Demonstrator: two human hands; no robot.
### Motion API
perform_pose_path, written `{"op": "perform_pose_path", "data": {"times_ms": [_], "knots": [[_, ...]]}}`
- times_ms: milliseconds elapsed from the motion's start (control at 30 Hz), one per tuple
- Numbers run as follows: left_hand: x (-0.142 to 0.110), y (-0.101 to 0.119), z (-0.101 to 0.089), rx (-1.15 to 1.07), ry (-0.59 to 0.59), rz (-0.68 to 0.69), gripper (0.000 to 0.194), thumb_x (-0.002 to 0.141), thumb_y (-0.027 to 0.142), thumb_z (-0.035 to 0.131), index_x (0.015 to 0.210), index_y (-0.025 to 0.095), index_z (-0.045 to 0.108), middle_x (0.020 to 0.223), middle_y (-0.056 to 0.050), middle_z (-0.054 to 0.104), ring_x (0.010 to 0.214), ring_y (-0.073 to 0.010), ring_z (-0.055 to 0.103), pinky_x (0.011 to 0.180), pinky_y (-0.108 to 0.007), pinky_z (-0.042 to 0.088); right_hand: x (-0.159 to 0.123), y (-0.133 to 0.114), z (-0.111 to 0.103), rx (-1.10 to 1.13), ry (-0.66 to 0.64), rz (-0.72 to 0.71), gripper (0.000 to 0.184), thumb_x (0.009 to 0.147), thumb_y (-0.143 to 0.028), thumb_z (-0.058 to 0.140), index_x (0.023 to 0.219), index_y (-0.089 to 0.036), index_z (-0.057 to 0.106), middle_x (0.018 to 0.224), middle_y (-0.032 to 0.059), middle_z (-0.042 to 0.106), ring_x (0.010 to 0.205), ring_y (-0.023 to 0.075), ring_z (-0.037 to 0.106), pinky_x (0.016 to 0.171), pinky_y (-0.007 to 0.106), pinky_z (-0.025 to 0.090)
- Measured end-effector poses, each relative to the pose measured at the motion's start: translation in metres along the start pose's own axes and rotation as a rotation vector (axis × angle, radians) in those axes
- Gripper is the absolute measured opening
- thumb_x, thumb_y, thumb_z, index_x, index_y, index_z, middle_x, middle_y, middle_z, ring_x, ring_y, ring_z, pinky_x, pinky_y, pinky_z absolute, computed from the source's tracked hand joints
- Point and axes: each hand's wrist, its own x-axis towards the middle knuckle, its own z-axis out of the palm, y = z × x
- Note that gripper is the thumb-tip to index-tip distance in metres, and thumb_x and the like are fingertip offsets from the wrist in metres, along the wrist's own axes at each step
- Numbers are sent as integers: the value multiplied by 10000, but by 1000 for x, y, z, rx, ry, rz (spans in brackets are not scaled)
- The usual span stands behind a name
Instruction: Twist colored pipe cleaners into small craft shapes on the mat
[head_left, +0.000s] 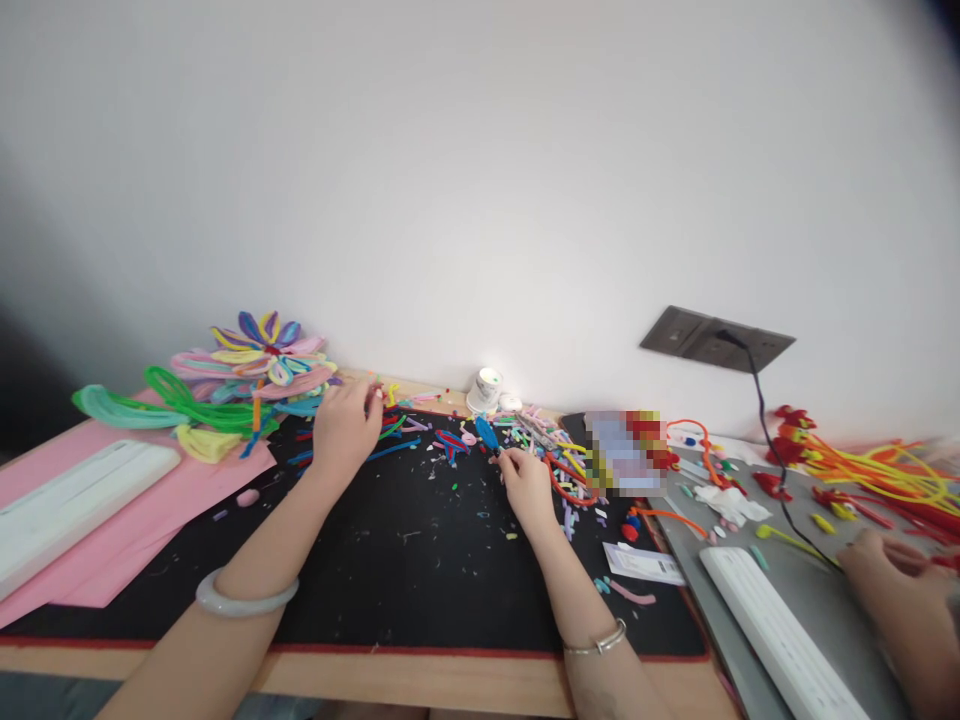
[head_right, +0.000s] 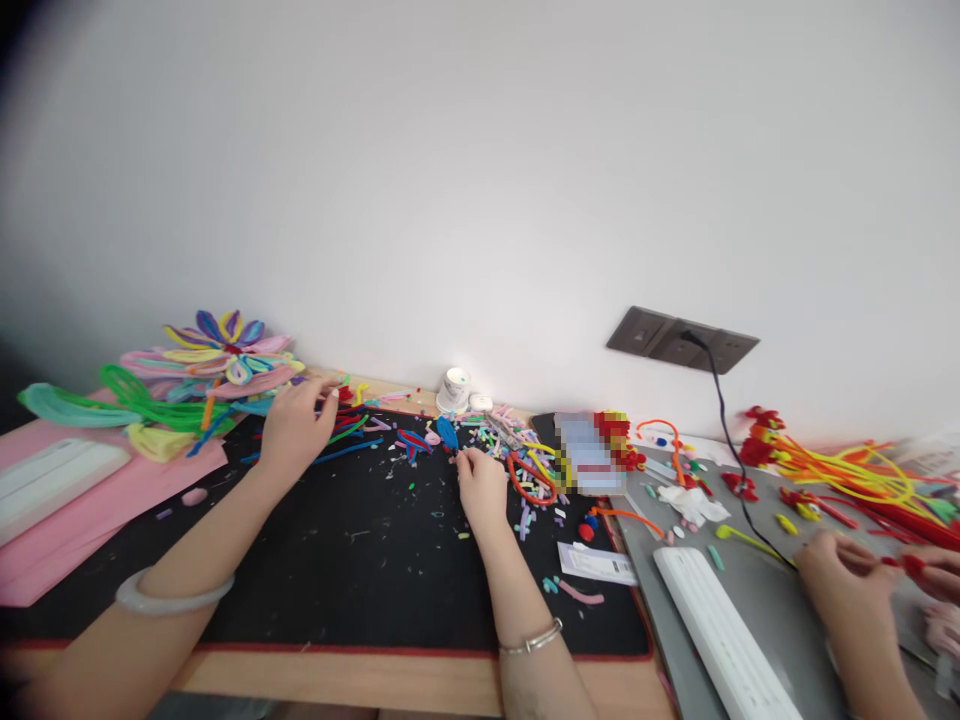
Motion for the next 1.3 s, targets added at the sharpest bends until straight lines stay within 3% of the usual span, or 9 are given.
{"op": "perform_pose_path", "data": {"times_ms": [100,167,267,367,567,700,933,1200,1300], "knots": [[4,-10,-1,34,-37,-46,267,828,292,391,950,160,588,882,-92,649,860,-260,552,819,-370,383,1,-1,-1,-22,15,-33,279,845,-301,405,963,-192,633,596,17,594,559,168,534,552,248,356],[5,-13,-1,16,-114,-64,236,806,329,429,861,173,598,796,-76,654,811,-253,568,758,-344,402,1,-1,-3,-13,40,-40,298,856,-302,386,1024,-184,602,618,20,595,564,169,532,543,244,356],[6,-13,-1,-51,-276,-70,228,746,407,514,765,187,574,689,-48,637,712,-230,579,644,-301,410,-1,-1,-4,2,106,-70,277,862,-298,370,925,-171,608,623,17,576,550,158,506,528,237,336],[4,-14,-1,-91,-408,-27,271,665,438,595,771,193,546,719,-41,632,702,-221,577,620,-289,410,-3,-2,-5,21,143,-82,284,865,-291,358,785,-164,599,567,-3,525,512,140,460,513,230,310],[3,-17,1,-45,-504,48,104,655,221,544,754,193,527,820,-50,633,786,-219,585,666,-282,421,-6,-4,-4,74,134,-62,296,860,-269,361,713,-161,593,526,-18,493,488,122,437,505,220,294],[2,-17,2,-79,-461,-64,138,693,167,479,813,195,540,821,-44,651,762,-201,605,668,-277,435,-7,-6,-4,93,97,-63,297,860,-263,362,694,-165,587,511,-18,493,489,123,449,500,217,292],[3,-14,-3,-120,-338,-100,155,765,219,476,905,208,541,847,-32,688,837,-217,625,713,-296,450,-7,-8,-5,124,87,-53,288,859,-261,366,697,-168,585,499,-24,486,484,120,452,500,211,300],[-1,1,-5,-165,-93,-29,204,816,256,468,1006,202,520,896,-28,682,810,-191,639,691,-265,456,-7,-8,-5,129,104,-55,290,856,-252,369,676,-167,581,496,-25,478,503,121,456,515,215,304],[-2,2,-3,-117,-56,-3,212,822,209,443,1020,196,518,944,-42,665,839,-199,624,714,-282,455,-7,-7,-4,129,102,-51,290,856,-252,370,678,-166,582,490,-29,466,499,119,445,509,215,297]]}}
